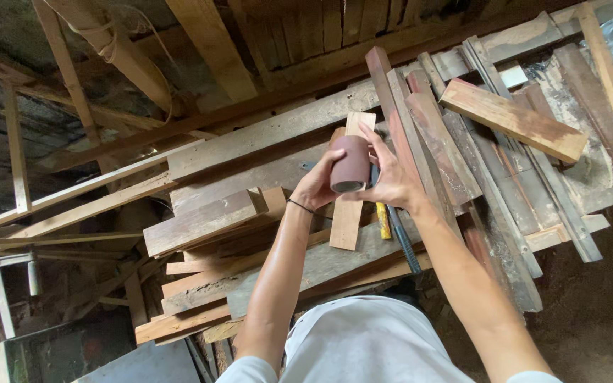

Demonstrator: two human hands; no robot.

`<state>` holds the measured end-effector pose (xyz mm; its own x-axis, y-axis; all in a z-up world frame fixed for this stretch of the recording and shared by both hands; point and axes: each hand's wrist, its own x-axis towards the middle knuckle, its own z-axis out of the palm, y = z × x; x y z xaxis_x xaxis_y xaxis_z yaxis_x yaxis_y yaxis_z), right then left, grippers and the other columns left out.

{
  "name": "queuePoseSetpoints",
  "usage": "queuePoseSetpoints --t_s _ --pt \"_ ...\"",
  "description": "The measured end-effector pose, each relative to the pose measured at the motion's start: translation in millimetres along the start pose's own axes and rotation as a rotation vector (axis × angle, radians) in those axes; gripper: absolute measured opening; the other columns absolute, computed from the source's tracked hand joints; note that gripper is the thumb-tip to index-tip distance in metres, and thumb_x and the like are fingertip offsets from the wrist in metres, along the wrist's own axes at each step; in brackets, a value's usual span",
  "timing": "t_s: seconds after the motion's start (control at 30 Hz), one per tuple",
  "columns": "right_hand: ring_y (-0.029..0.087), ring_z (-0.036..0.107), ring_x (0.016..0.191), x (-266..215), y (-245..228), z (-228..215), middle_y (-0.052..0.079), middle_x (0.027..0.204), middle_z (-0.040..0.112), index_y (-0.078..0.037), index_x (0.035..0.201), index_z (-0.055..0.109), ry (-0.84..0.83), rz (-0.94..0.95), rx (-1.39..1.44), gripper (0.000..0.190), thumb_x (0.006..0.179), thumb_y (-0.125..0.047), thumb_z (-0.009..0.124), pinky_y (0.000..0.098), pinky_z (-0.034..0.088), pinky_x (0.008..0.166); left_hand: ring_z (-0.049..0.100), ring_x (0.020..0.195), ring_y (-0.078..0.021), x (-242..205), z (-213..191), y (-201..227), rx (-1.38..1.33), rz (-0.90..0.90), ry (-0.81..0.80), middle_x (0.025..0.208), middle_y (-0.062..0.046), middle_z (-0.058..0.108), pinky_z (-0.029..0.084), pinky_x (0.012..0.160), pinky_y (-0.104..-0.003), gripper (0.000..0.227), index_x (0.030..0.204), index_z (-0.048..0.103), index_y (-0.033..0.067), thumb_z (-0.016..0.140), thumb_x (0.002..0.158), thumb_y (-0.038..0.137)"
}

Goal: The person uses a chisel and hammer to split a wooden plank on a workbench, then sands the resulting piece with sandpaper. The person handles the chisel, hammer, and sandpaper while working on the wood.

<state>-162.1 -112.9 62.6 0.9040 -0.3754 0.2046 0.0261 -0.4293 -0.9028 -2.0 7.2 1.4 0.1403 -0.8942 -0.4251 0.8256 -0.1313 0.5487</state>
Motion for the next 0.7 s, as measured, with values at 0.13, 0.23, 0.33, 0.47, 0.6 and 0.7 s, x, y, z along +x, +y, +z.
queuePoseSetpoints --t_s 0.13,0.23,0.33,0.47,0.6,0.7 --pt "0.031 0.056 0.134 4.1 -5.0 6.6 0.016 0.144 0.053 -0.013 0.163 0.019 0.018 -0.022 -0.005 0.137 0.053 -0.024 0.101 0.0451 0.047 0.116 0.072 0.095 -0.0321 -2.4 -1.7 -0.7 -0.230 0.013 -0.233 0.115 -0.020 0.067 0.062 0.088 -0.046 0.066 0.137 0.052 -0.0028 0.072 0.088 0.037" --pt "0.033 0.057 0.130 2.1 -6.9 4.3 0.017 0.142 0.053 -0.014 0.163 0.021 -0.006 -0.065 -0.102 0.136 0.054 -0.016 0.101 0.0450 0.047 0.113 0.070 0.089 -0.0274 -1.2 -1.9 -8.0 -0.246 -0.006 -0.250 0.110 -0.015 0.068 0.061 0.083 -0.042 0.056 0.136 0.054 0.0013 0.074 0.091 0.029" --pt "0.031 0.062 0.117 5.1 -14.7 4.1 0.015 0.142 0.054 -0.020 0.164 0.023 -0.045 -0.006 -0.145 0.133 0.052 -0.013 0.095 0.0421 0.053 0.105 0.069 0.086 -0.0224 0.1 -3.8 -11.2 -0.193 0.031 -0.224 0.108 -0.010 0.067 0.061 0.078 -0.039 0.051 0.134 0.055 0.0088 0.074 0.089 0.023" --pt "0.027 0.067 0.108 7.5 -25.4 1.4 0.013 0.133 0.059 -0.024 0.159 0.023 -0.081 -0.047 -0.421 0.138 0.044 -0.023 0.100 0.0546 0.037 0.109 0.070 0.092 -0.0247 5.2 -2.0 -13.8 -0.112 -0.003 -0.130 0.110 -0.015 0.065 0.063 0.084 -0.040 0.054 0.136 0.053 -0.0047 0.072 0.093 0.021" --pt "0.033 0.060 0.119 15.2 -29.2 -9.1 0.015 0.132 0.058 -0.020 0.163 0.015 -0.119 -0.089 -0.302 0.141 0.049 -0.039 0.095 0.0541 0.035 0.109 0.070 0.091 -0.0211 2.3 2.3 -8.5 -0.030 0.041 -0.150 0.111 -0.010 0.066 0.063 0.078 -0.038 0.059 0.134 0.051 0.0001 0.074 0.083 0.021" --pt "0.028 0.063 0.118 24.2 -30.5 -24.0 0.016 0.115 0.062 -0.021 0.167 0.006 -0.225 0.144 0.032 0.136 0.062 -0.072 0.076 0.0564 0.029 0.117 0.070 0.085 -0.0200 -8.6 5.6 0.0 0.102 0.023 -0.251 0.109 -0.012 0.067 0.062 0.072 -0.035 0.063 0.132 0.052 0.0012 0.076 0.076 0.018"
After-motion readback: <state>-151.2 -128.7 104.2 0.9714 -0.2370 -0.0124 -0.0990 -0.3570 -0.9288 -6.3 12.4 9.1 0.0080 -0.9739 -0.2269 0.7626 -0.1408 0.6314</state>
